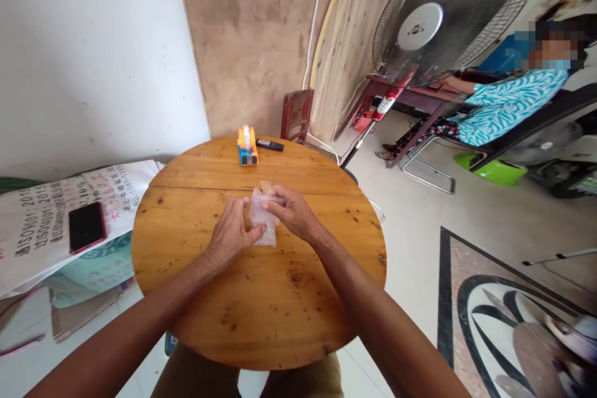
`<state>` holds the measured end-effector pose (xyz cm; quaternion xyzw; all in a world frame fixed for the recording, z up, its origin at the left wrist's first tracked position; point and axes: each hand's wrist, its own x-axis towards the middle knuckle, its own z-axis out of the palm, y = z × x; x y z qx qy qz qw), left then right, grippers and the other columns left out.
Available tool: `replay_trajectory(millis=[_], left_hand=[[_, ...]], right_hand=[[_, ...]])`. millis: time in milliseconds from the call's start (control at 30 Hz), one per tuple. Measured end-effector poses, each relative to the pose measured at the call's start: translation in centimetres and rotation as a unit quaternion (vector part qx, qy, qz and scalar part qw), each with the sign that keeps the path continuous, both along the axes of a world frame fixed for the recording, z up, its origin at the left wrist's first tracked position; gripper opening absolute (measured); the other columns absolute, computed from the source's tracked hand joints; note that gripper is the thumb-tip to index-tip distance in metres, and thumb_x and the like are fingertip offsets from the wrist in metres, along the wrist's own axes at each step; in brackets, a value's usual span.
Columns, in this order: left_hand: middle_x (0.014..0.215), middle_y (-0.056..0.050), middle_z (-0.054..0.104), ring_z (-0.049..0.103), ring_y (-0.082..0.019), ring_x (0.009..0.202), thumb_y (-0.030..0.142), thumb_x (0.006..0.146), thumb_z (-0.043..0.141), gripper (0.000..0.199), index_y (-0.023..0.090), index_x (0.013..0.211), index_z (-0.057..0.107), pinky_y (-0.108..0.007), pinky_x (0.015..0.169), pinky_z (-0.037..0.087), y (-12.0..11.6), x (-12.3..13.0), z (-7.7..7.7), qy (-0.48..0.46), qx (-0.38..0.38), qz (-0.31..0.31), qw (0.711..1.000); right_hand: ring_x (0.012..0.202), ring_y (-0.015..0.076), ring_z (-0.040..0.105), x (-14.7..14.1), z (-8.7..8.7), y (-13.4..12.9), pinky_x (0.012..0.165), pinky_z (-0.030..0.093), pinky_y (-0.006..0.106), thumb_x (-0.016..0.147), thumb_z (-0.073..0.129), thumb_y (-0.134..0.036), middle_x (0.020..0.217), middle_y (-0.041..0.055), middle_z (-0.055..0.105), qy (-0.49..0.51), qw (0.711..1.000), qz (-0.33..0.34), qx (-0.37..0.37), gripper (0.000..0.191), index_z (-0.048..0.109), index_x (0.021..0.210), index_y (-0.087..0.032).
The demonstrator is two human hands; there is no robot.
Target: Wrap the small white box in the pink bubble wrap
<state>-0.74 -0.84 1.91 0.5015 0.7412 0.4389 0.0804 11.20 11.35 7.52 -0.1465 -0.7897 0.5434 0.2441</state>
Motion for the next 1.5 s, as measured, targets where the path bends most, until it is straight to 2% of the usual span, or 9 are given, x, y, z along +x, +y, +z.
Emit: replay_trajectory(millis=[100, 233, 433, 667, 800, 900, 1100, 1300, 1500], left_hand=[[0.119, -0.010, 0.055, 0.058, -0.023, 0.100, 0.035, 0.074, 0.069, 0.059, 0.020, 0.127, 0.046, -0.039, 0.088, 0.049, 0.4, -0.4, -0.4, -0.101, 0.033, -0.061, 0.992], [0.094, -0.005, 0.061, 0.059, -0.019, 0.086, 0.038, 0.081, 0.061, 0.028, 0.017, 0.099, 0.057, -0.031, 0.075, 0.049, 0.6, -0.6, -0.6, -0.173, 0.023, -0.136, 0.975], [0.080, 0.001, 0.056, 0.052, -0.013, 0.072, 0.032, 0.074, 0.064, 0.019, 0.018, 0.082, 0.053, -0.023, 0.064, 0.043, 0.3, -0.1, -0.8, -0.198, 0.055, -0.143, 0.968], [0.073, 0.002, 0.055, 0.051, -0.013, 0.068, 0.025, 0.077, 0.053, 0.008, 0.018, 0.082, 0.053, -0.023, 0.063, 0.044, -0.3, -0.1, 0.4, -0.175, 0.035, -0.167, 0.970], [0.105, -0.007, 0.066, 0.062, -0.020, 0.098, 0.022, 0.078, 0.054, 0.025, 0.017, 0.102, 0.059, -0.034, 0.089, 0.049, -1.8, -1.2, 0.9, -0.100, 0.021, -0.220, 0.970], [0.141, -0.016, 0.051, 0.045, -0.029, 0.133, 0.021, 0.073, 0.064, 0.048, 0.017, 0.120, 0.056, -0.044, 0.110, 0.037, -2.8, -1.8, 0.4, 0.005, 0.024, -0.227, 0.973], [0.138, -0.018, 0.054, 0.055, -0.028, 0.125, 0.037, 0.079, 0.069, 0.046, 0.018, 0.117, 0.052, -0.045, 0.104, 0.045, -1.9, -1.2, -1.1, 0.027, 0.018, -0.202, 0.979], [0.103, -0.007, 0.070, 0.067, -0.019, 0.090, 0.033, 0.074, 0.070, 0.033, 0.018, 0.101, 0.058, -0.031, 0.083, 0.053, -0.3, -0.8, -0.7, -0.119, 0.036, -0.162, 0.979], [0.061, 0.001, 0.062, 0.054, -0.012, 0.043, 0.033, 0.077, 0.059, 0.018, 0.015, 0.082, 0.060, -0.020, 0.035, 0.039, 2.4, -0.7, 2.4, -0.288, -0.162, -0.079, 0.940]], right_hand=[[0.065, 0.0125, 0.046, 0.7, -0.3, -0.6, 0.061, 0.037, 0.024, 0.077, 0.063, -0.039, 0.071, -0.0028, 0.051, 0.001, 1.000, 0.011, 0.013, 0.020, 0.056, 0.078, -0.019], [0.068, 0.0138, 0.049, 1.7, -1.1, -2.0, 0.063, 0.039, 0.025, 0.080, 0.062, -0.037, 0.074, -0.0015, 0.055, -0.004, 0.999, -0.010, 0.031, 0.018, 0.058, 0.081, -0.020], [0.095, 0.0198, 0.056, 3.1, -2.9, -4.7, 0.085, 0.045, 0.033, 0.086, 0.056, -0.024, 0.099, 0.0066, 0.060, 0.041, 0.983, -0.043, 0.173, 0.005, 0.059, 0.083, -0.022], [0.098, 0.0201, 0.059, 3.1, -4.4, -4.8, 0.085, 0.048, 0.033, 0.082, 0.051, -0.013, 0.100, 0.0081, 0.058, 0.076, 0.969, -0.052, 0.227, 0.012, 0.058, 0.086, -0.021], [0.101, 0.0202, 0.060, 3.3, -4.6, -4.5, 0.087, 0.049, 0.033, 0.085, 0.049, -0.014, 0.101, 0.0089, 0.060, 0.077, 0.965, -0.027, 0.249, 0.011, 0.057, 0.087, -0.021], [0.102, 0.0204, 0.060, 3.6, -4.8, -4.2, 0.088, 0.049, 0.034, 0.087, 0.049, -0.016, 0.102, 0.0091, 0.062, 0.066, 0.960, -0.002, 0.273, 0.010, 0.056, 0.088, -0.022], [0.106, 0.0207, 0.059, 4.0, -5.8, -4.1, 0.094, 0.048, 0.037, 0.086, 0.047, -0.013, 0.108, 0.0107, 0.062, 0.065, 0.946, 0.004, 0.318, 0.014, 0.056, 0.090, -0.023], [0.099, 0.0207, 0.060, 2.9, -4.9, -3.2, 0.089, 0.048, 0.035, 0.084, 0.050, -0.018, 0.101, 0.0084, 0.064, 0.059, 0.972, -0.035, 0.226, 0.009, 0.058, 0.085, -0.022], [0.056, 0.0121, 0.046, -0.5, -4.3, 0.9, 0.052, 0.039, 0.024, 0.068, 0.064, -0.038, 0.061, -0.0042, 0.051, -0.043, 0.990, -0.112, -0.077, 0.023, 0.051, 0.069, -0.020]])
